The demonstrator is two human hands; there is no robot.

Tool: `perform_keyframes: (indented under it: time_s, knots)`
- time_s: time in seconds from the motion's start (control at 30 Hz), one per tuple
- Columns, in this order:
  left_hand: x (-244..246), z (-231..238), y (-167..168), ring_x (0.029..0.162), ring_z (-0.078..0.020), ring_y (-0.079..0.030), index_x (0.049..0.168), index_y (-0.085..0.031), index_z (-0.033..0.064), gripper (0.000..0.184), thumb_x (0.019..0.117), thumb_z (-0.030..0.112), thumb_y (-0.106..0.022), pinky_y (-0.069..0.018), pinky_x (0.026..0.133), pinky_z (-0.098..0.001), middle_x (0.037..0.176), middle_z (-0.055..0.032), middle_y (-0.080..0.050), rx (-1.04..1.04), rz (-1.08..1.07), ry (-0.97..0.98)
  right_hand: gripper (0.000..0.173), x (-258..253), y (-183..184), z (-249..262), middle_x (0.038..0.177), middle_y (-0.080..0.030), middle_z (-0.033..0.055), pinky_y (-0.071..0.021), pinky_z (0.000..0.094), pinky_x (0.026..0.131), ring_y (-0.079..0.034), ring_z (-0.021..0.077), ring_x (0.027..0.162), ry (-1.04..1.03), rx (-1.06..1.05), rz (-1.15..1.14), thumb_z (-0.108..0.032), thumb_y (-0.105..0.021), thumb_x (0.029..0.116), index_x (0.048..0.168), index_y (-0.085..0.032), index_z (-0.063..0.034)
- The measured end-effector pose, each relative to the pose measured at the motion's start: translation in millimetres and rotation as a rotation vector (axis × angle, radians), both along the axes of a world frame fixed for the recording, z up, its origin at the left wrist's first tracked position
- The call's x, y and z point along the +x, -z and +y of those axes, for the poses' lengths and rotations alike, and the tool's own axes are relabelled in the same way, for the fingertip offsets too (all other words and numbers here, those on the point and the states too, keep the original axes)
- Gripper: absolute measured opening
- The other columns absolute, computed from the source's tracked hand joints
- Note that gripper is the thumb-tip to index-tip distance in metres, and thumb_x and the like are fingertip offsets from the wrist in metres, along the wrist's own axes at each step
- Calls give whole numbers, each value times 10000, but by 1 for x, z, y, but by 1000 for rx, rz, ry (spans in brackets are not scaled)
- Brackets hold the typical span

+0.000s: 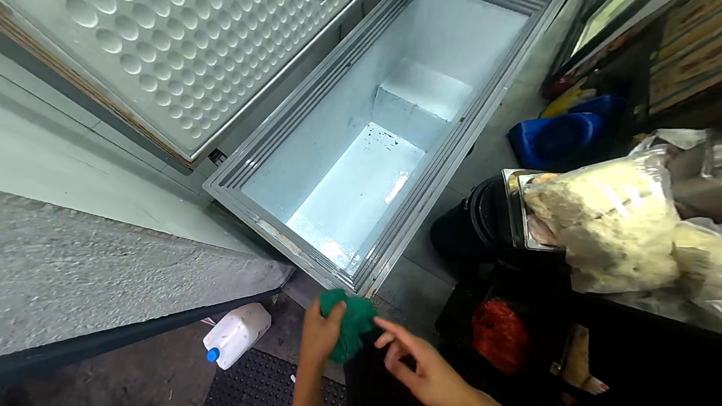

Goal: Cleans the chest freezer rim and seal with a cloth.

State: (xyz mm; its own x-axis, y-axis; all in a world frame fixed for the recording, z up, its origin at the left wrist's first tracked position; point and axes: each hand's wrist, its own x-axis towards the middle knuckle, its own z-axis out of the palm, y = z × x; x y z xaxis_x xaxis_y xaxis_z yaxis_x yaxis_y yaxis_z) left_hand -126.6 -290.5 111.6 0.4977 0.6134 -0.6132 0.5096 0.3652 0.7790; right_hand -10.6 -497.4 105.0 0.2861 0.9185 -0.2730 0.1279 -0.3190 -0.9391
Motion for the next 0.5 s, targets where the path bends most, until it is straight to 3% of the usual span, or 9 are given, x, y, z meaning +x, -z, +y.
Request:
perform_keyframes:
  time_s: [0.07, 0.1, 0.2, 0.3, 0.37, 0.4, 0.5]
  knots:
    - [21, 22, -1, 963, -232, -725, 1217, -668, 13, 338, 964, 235, -698, -597, 894, -469, 1055, -143, -731, 296, 74, 75, 574, 20, 17, -29, 1154, -710, 72, -618, 362, 726, -703, 153, 826, 179, -81, -40, -178, -593, 972, 1515, -451, -59]
    - [29, 30, 4, 1032, -274, -696, 1260, -650, 11, 389, 961, 255, -700, -565, 941, -507, 1134, -170, -700, 392, 78, 139, 543, 30, 29, -50, 1123, -716, 66, -614, 364, 715, -699, 153, 808, 246, -129, -67, -167, -574, 974, 1496, -475, -56]
    - [73, 27, 40, 1169, -325, -632, 1336, -616, 17, 435, 965, 231, -691, -517, 1017, -528, 1296, -212, -625, 499, 8, 191, 464, 46, 68, -118, 1049, -721, 102, -619, 408, 727, -709, 198, 805, 446, -293, -127, -151, -543, 1001, 1449, -518, -34]
    - [139, -20, 76, 1250, -357, -592, 1345, -617, 22, 408, 990, 219, -652, -492, 1063, -532, 1353, -218, -604, 585, -17, 263, 424, 34, 88, -184, 1022, -728, 132, -616, 437, 711, -715, 231, 785, 627, -452, -133, -113, -550, 998, 1411, -548, -19]
    - [165, -53, 99, 1316, -408, -507, 1383, -632, 151, 450, 963, 311, -663, -470, 1025, -596, 1457, -175, -536, 719, 166, 493, 403, 23, 86, -215, 1046, -717, 177, -610, 469, 740, -717, 270, 817, 738, -539, -59, -64, -546, 1008, 1404, -543, 10]
    - [169, -64, 109, 1301, -422, -492, 1341, -657, 212, 440, 911, 292, -708, -471, 974, -611, 1452, -162, -526, 823, 231, 542, 401, 19, 86, -227, 1055, -706, 193, -606, 473, 748, -710, 276, 826, 782, -561, -20, -49, -535, 1012, 1405, -533, 29]
    - [149, -76, 131, 1209, -413, -547, 1203, -721, 198, 376, 840, 277, -782, -495, 926, -586, 1321, -153, -605, 1022, 268, 557, 379, 5, 92, -262, 1028, -695, 167, -600, 387, 700, -691, 193, 758, 908, -622, 97, -42, -488, 1021, 1388, -521, 49]
